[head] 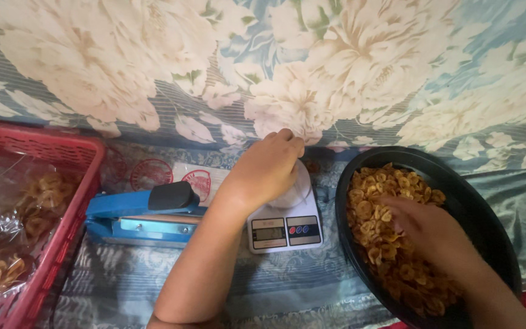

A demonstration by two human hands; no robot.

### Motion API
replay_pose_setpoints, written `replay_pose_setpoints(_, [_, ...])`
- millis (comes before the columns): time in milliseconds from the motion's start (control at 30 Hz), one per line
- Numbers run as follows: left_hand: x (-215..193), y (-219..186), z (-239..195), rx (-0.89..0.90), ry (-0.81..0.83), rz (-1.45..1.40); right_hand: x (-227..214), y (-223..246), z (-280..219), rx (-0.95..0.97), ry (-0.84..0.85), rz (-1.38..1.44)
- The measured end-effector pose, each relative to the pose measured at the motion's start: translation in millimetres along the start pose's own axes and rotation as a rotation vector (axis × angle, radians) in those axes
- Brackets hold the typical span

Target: The person scoops dried banana chips from a black bowl into a clear plastic bag placed on a digital scale. They then use a blue heat sealer to seal the bag and place it into a red basket. This process is repeated for multiple bags.

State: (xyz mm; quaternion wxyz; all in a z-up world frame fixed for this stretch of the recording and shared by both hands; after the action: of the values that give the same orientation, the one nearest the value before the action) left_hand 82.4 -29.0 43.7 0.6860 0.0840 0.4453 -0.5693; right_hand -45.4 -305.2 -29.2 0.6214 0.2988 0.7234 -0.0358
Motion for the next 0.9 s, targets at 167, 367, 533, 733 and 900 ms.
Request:
replay_pose_setpoints(167, [-2,2,1,-0.041,0.036,0.057,-11,3,-16,-0.36,-0.234,0.019])
replay_pose_setpoints(367, [-2,2,1,-0.092,0.058,0.077,6,15,-17,-0.264,-0.156,-0.165])
replay_pose_setpoints(533, [-1,-13,0,-0.009,0.098,0.008,9,-33,-1,0.049,-0.089,-0.298])
replay_pose_setpoints(733, [12,-49,-10,0.134,0.211,0.001,12,-35,-8,-0.175,-0.182,-0.189])
replay_pose_setpoints(900, [5,-47,-6,0.11,0.143,0.089,6,-8,-6,-0.386,-0.344,-0.181])
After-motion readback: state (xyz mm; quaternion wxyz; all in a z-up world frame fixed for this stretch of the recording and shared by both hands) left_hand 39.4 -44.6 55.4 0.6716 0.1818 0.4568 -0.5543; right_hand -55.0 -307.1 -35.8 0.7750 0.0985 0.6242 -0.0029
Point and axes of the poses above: each hand's wrist, its own z-axis towards the middle knuckle, its own x-axis out of the palm, y = z × x, the point moved 9 cm from there along z, towards the middle knuckle, and after that the axes turned 5 degrees about x, right-handed, at the moved point
